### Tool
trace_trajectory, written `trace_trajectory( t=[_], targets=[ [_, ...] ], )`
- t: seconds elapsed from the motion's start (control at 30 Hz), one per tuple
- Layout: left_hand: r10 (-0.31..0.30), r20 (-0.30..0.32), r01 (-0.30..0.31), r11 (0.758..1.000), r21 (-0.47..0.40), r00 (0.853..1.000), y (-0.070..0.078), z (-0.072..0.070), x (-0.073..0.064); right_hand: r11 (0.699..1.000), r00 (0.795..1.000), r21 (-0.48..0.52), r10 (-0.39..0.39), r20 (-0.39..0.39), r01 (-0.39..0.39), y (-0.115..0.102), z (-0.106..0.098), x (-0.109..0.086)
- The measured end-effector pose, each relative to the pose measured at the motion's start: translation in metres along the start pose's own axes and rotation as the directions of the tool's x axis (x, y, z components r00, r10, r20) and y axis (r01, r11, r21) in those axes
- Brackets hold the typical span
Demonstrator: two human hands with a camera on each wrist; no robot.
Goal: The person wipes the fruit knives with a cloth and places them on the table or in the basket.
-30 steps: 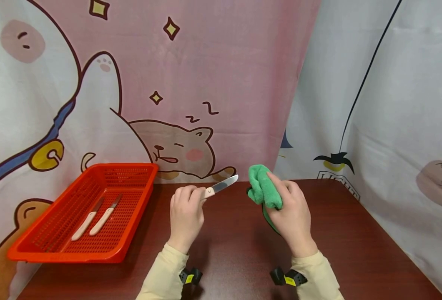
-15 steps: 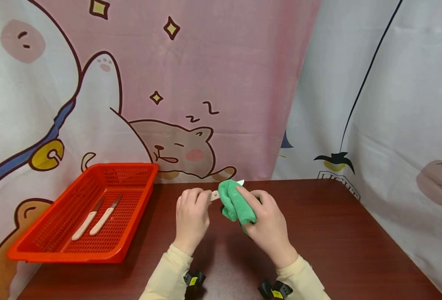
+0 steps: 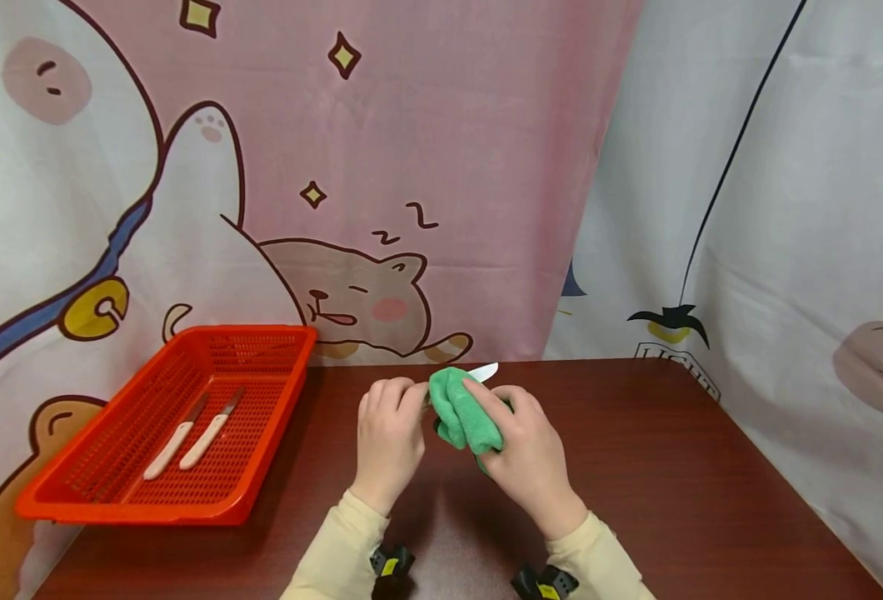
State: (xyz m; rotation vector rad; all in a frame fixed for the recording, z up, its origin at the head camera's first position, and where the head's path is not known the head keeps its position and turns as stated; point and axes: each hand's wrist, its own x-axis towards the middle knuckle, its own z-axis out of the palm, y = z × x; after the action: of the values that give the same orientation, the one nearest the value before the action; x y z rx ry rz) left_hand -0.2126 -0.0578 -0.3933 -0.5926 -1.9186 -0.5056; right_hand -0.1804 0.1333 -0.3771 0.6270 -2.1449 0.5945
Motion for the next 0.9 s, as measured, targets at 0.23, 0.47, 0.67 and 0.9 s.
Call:
trace_trajectory(
  t=[0.23,0.47,0.67,0.9],
  targets=[
    [-0.002,0.008,0.002,1.0,0.002,1.0,0.001,0.0,0.001,1.0,1.0,-0.009,0.022,0.012,-0.022,0.003,-0.002,0.001],
    [-0.014,0.008,0.014,1.0,0.004,1.0,0.0,-0.001,0.001,0.998,0.998,-0.024,0.057,-0.004,-0.057,0.011,-0.008,0.002],
    [-0.029,0.018,0.029,1.0,0.002,0.999,-0.001,-0.004,0.002,0.995,0.995,-0.026,0.091,-0.032,-0.092,0.02,-0.014,0.004],
    [-0.02,0.005,0.02,1.0,-0.003,1.0,-0.001,-0.004,0.002,0.992,0.991,-0.027,0.124,-0.054,-0.125,0.029,-0.019,0.006]
  ],
)
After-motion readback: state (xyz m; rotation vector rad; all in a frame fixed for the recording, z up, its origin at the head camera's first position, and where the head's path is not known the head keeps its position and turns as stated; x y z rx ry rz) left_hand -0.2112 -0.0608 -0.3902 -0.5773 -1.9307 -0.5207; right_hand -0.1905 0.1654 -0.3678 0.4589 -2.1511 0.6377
